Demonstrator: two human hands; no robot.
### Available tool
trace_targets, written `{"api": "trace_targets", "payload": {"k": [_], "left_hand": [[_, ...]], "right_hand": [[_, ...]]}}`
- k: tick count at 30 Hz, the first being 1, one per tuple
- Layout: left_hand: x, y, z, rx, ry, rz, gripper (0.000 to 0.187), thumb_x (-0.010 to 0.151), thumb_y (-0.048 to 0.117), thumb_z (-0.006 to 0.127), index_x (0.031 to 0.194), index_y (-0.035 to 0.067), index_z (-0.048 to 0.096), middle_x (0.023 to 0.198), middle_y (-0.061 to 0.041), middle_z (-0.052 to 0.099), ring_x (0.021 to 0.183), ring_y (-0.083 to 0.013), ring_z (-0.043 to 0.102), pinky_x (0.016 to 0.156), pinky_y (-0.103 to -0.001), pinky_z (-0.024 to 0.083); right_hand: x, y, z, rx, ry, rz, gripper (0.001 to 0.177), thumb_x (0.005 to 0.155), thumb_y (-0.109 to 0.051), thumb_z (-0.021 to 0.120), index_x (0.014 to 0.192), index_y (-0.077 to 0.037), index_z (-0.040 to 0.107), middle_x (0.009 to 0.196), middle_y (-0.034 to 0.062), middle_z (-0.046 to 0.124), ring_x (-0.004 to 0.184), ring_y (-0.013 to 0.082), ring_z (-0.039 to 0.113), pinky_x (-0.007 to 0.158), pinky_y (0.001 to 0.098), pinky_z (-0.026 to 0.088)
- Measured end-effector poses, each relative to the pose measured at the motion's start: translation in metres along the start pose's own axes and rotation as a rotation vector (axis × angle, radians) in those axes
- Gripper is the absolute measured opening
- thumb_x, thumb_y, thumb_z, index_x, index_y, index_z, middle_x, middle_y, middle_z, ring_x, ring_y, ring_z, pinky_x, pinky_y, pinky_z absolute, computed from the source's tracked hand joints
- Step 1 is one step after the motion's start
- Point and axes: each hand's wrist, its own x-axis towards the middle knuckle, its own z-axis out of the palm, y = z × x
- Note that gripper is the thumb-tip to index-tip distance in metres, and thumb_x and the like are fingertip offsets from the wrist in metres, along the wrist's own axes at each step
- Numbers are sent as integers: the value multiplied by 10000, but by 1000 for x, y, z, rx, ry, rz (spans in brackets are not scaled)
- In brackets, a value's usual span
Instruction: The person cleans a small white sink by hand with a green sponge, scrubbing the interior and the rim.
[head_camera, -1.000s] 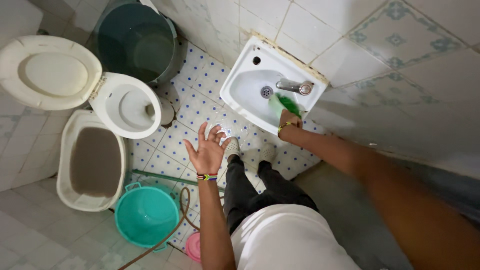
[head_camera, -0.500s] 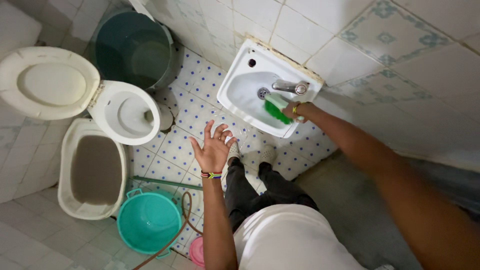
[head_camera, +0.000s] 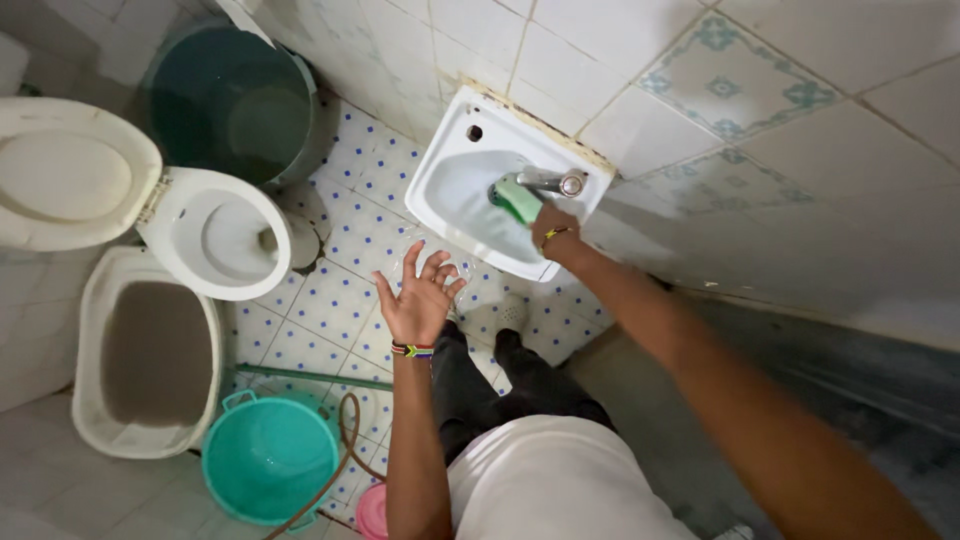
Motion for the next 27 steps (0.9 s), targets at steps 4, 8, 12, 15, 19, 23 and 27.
{"api": "trace_targets", "payload": {"k": [4,8,12,15,19,23,27], "left_hand": [[-5,-2,-2,7,1,13,744,890,706,280,1348,138,424,1229,-163,539,1051,-283,535,940,-469,414],[-10,-3,-5,0,40,14,746,894,708,279,1352,139,426,1235,-161,538,1052,-278,531,947,-469,413],[-12,-1,-10,-1,32,11,744,885,707,283,1349,145,431,1232,-158,538,1055,-280,533,954,-473,411],[-12,0,-11,-7,6,3,745,885,706,289,1351,143,432,1236,-158,538,1061,-280,533,961,-472,412],[-13,-5,-9,-16,-13,-7,730,897,694,297,1358,143,428,1239,-162,537,1064,-289,538,952,-466,416],[-16,-6,-7,-20,-29,-4,733,901,692,296,1361,135,425,1240,-162,536,1063,-282,538,962,-471,417],[-22,-5,-5,-29,-43,-3,738,896,691,289,1361,134,422,1244,-161,536,1065,-281,537,963,-470,413]], "right_hand": [[-32,-35,-41,111,-365,9,420,911,-314,417,1271,-103,460,1110,235,560,846,377,684,678,449,559],[-55,-21,-60,31,-211,-41,456,908,-386,438,1220,-57,488,1107,238,579,905,366,639,749,467,521],[-69,-4,-72,102,-405,24,616,945,-527,383,1211,18,489,1097,269,610,887,354,644,757,448,520],[-67,22,-77,-147,-297,-28,550,931,-490,381,1080,-37,654,1078,183,691,921,283,667,786,407,517],[-31,16,-74,-126,-364,-123,571,914,-515,390,1059,-16,627,1059,200,654,918,309,635,775,424,501],[-14,26,-82,28,-527,-68,572,911,-512,405,1048,5,609,1021,214,648,901,322,636,760,428,504],[-7,30,-69,47,-568,-53,576,908,-509,420,1037,26,590,984,227,643,883,335,637,745,433,507]]}}
